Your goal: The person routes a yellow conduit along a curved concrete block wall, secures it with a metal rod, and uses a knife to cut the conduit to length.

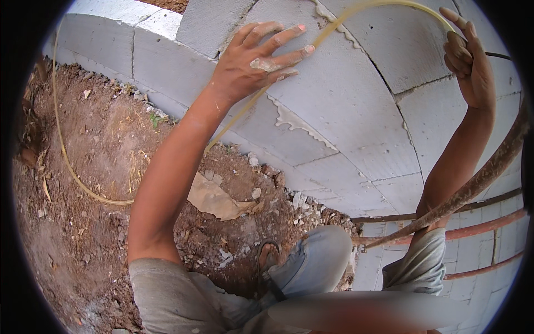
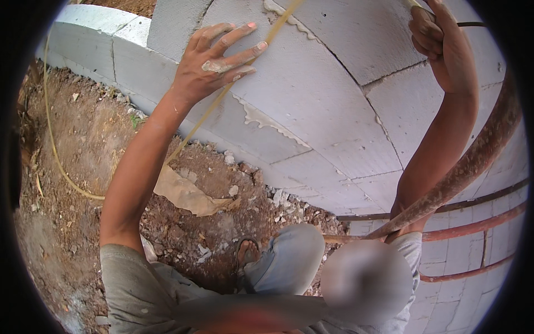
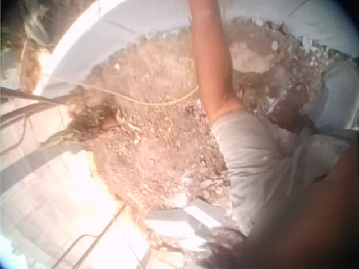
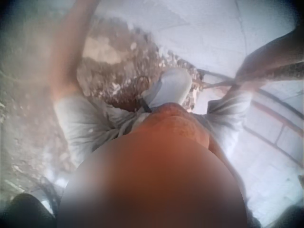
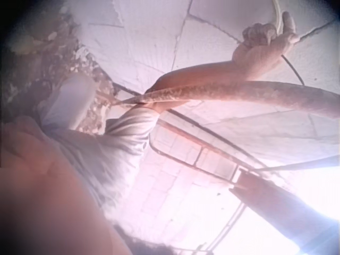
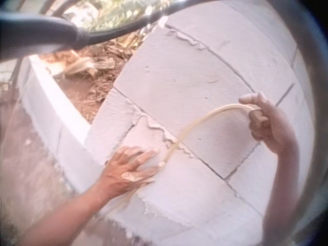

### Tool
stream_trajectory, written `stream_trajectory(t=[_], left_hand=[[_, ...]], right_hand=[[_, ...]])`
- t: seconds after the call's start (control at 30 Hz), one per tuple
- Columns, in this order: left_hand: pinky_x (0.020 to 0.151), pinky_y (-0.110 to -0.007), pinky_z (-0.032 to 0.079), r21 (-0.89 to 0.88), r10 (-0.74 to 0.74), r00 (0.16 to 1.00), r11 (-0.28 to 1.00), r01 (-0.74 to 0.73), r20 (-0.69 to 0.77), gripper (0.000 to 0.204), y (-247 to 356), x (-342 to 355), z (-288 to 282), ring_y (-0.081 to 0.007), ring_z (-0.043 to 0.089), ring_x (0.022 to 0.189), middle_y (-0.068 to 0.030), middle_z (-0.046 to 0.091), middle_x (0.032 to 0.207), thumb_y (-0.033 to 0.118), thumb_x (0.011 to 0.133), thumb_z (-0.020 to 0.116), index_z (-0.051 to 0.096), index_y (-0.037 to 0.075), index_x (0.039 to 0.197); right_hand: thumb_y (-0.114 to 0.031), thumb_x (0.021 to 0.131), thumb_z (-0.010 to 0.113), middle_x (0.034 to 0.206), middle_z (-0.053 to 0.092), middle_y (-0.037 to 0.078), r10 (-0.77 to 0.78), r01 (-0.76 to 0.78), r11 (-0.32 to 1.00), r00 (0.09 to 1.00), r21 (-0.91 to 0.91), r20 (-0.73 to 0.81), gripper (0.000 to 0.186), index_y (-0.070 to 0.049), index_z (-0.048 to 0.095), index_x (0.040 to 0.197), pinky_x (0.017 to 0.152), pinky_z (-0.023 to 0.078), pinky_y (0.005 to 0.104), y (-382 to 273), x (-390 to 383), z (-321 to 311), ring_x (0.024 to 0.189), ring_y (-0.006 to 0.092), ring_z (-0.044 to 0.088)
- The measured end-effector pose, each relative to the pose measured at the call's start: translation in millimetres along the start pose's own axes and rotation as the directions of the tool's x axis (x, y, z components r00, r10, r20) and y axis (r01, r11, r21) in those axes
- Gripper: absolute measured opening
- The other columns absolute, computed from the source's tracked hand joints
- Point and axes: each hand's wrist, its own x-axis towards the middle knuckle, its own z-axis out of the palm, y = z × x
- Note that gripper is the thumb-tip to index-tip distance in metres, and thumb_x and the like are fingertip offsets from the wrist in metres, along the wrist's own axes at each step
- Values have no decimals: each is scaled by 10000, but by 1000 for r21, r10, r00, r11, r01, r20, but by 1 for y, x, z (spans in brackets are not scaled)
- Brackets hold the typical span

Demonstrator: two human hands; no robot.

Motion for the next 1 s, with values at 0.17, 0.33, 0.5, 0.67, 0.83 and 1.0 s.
stream_trajectory(t=[0.17, 0.33, 0.5, 0.67, 0.83, 1.0], left_hand=[[1101, -330, 373, 21, -21, 1000, 1000, 22, -14, 554, 7, 0, 3, -138, 418, 1283, 150, 416, 1487, 448, 760, 768, 590, 488, 1283], [1114, -336, 348, 6, -60, 990, 998, 61, -125, 528, 5, -8, 18, -131, 416, 1283, 149, 430, 1460, 457, 749, 758, 611, 448, 1256], [967, -472, 412, -179, -108, 972, 981, 70, -210, 467, 16, 3, 7, -262, 530, 1107, -54, 575, 1254, 343, 724, 819, 690, 163, 1135], [1004, -379, 405, -114, -161, 975, 983, 145, -150, 312, 16, -6, 12, -180, 461, 1199, 13, 529, 1309, 359, 757, 804, 713, 193, 1004], [1015, -349, 380, -59, -378, 921, 926, 373, -97, 213, 40, -11, 12, -119, 512, 1163, 65, 586, 1291, 386, 761, 794, 751, 210, 874], [678, -296, 527, -471, -601, 798, 691, 549, 49, 191, 50, -7, 13, -174, 679, 709, -27, 721, 863, 259, 786, 807, 730, 85, 807]], right_hand=[[-625, 985, 397, 748, 409, -35, -86, 15, 935, 979, 353, 186, 705, 11, 527, 1259, 497, 298, 189, 10, -76, -72, 563, 40, 350], [-488, 1025, 351, 756, 511, 78, -271, 371, 879, 906, 300, -326, 463, -51, 501, 1055, 584, 290, 222, -32, -234, -55, 535, 110, 396], [-201, 1002, 573, 602, 614, 78, -394, -76, 677, 803, 732, 447, 290, 0, 597, 794, 355, 348, 284, 22, -244, 54, 419, 169, 533], [-250, 1021, 526, 777, 553, 19, 308, -358, 912, 921, 200, 240, 287, -2, 659, 1079, 630, 425, 262, 80, -190, 150, 685, 91, 501], [-244, 1004, 538, 723, 493, -29, 281, -176, 846, 949, 504, -140, 273, 9, 635, 1038, 588, 373, 228, 108, -120, 166, 647, 54, 445], [-271, 957, 642, 762, 583, -9, 281, -138, 897, 911, 420, -300, 287, 4, 677, 1032, 518, 331, 221, 100, -76, 167, 557, 36, 397]])
